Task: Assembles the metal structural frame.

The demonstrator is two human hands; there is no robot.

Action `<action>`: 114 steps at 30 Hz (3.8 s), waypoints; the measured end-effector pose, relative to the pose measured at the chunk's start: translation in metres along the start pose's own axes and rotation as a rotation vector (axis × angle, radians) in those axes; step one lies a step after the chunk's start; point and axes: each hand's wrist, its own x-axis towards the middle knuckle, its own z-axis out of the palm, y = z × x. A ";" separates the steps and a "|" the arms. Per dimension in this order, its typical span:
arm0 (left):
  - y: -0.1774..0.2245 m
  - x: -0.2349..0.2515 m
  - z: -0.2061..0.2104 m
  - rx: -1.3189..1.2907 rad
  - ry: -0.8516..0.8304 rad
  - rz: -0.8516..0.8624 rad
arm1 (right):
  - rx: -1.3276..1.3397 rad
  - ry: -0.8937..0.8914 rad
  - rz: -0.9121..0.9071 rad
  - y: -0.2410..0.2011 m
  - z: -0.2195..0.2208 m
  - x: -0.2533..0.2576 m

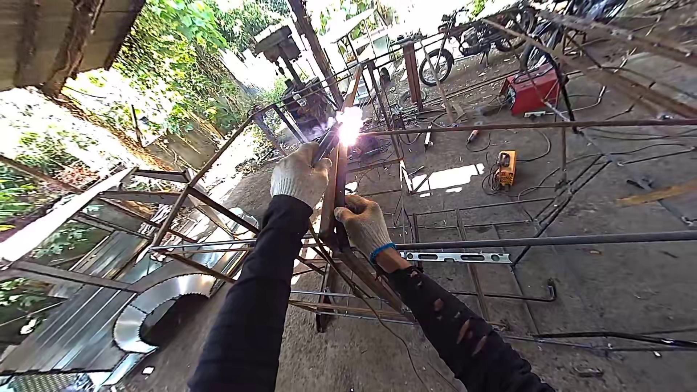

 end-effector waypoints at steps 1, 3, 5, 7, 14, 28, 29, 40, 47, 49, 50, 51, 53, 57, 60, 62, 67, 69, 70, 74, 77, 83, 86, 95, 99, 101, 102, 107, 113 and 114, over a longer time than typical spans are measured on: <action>0.000 -0.002 0.000 -0.012 0.018 -0.006 | 0.016 -0.010 -0.003 -0.002 -0.001 -0.002; -0.002 -0.011 0.001 -0.070 0.109 0.000 | -0.001 -0.009 0.010 0.002 0.000 0.000; -0.005 -0.021 -0.003 -0.098 0.208 0.012 | -0.020 -0.006 0.021 0.002 0.000 0.000; -0.010 -0.035 -0.009 -0.131 0.262 0.023 | -0.034 0.001 0.022 0.001 0.000 -0.001; -0.035 -0.119 -0.017 -0.362 0.327 0.075 | -0.029 -0.041 0.048 0.010 -0.006 -0.015; -0.088 -0.338 0.034 -1.164 0.262 -0.410 | -0.432 -0.098 -0.046 -0.006 -0.012 0.015; -0.089 -0.349 0.040 -1.306 0.219 -0.439 | -0.467 -0.141 -0.027 -0.007 -0.015 0.017; -0.080 -0.381 0.070 -1.031 0.078 -0.332 | -0.584 -0.308 0.202 -0.036 -0.021 0.021; -0.069 -0.360 0.095 -0.667 0.222 -0.092 | -0.656 -0.242 0.101 -0.040 -0.016 0.019; -0.067 -0.356 0.100 -0.625 0.216 -0.108 | -0.690 -0.223 0.083 -0.041 -0.015 0.017; -0.066 -0.354 0.102 -0.609 0.214 -0.115 | -0.699 -0.211 0.072 -0.041 -0.014 0.016; -0.066 -0.352 0.103 -0.604 0.224 -0.115 | -0.701 -0.196 0.061 -0.040 -0.014 0.016; -0.066 -0.350 0.103 -0.611 0.248 -0.100 | -0.708 -0.175 0.050 -0.036 -0.014 0.017; -0.065 -0.343 0.100 -0.600 0.257 -0.099 | -0.676 -0.156 0.111 -0.038 -0.013 0.018; -0.061 -0.339 0.100 -0.595 0.262 -0.104 | -0.683 -0.192 0.129 -0.045 -0.013 0.016; -0.058 -0.337 0.101 -0.589 0.257 -0.116 | -0.657 -0.189 0.143 -0.045 -0.015 0.016; -0.053 -0.335 0.105 -0.571 0.288 -0.120 | -0.630 -0.168 0.125 -0.044 -0.014 0.015; -0.050 -0.331 0.105 -0.537 0.317 -0.129 | -0.674 -0.206 0.046 -0.047 -0.017 0.014; -0.049 -0.331 0.105 -0.523 0.314 -0.129 | -0.700 -0.223 0.028 -0.047 -0.018 0.015; -0.045 -0.329 0.098 -0.475 0.291 -0.133 | -0.658 -0.251 0.139 -0.050 -0.017 0.017; -0.041 -0.330 0.091 -0.431 0.268 -0.155 | -0.689 -0.277 0.137 -0.051 -0.019 0.020; -0.040 -0.330 0.091 -0.380 0.274 -0.152 | -0.713 -0.310 0.130 -0.053 -0.020 0.024; -0.041 -0.329 0.089 -0.362 0.255 -0.149 | -0.693 -0.324 0.163 -0.055 -0.018 0.023; -0.063 -0.341 0.091 -0.379 0.386 -0.048 | -0.677 -0.347 0.153 -0.053 -0.018 0.023; -0.087 -0.376 0.085 -0.457 0.475 -0.058 | -0.628 -0.322 0.203 -0.053 -0.015 0.018; -0.103 -0.392 0.086 -0.477 0.492 -0.063 | -0.631 -0.309 0.211 -0.055 -0.014 0.014; -0.111 -0.399 0.086 -0.493 0.491 -0.064 | -0.632 -0.296 0.216 -0.055 -0.012 0.012; -0.143 -0.417 0.080 -0.579 0.459 -0.095 | -0.772 -0.148 0.109 -0.054 -0.009 -0.006; -0.177 -0.418 0.064 -0.833 0.354 -0.070 | -0.324 0.090 -0.141 0.009 0.047 -0.183; -0.177 -0.415 0.060 -0.885 0.315 -0.050 | -0.231 0.016 -0.102 0.026 0.067 -0.212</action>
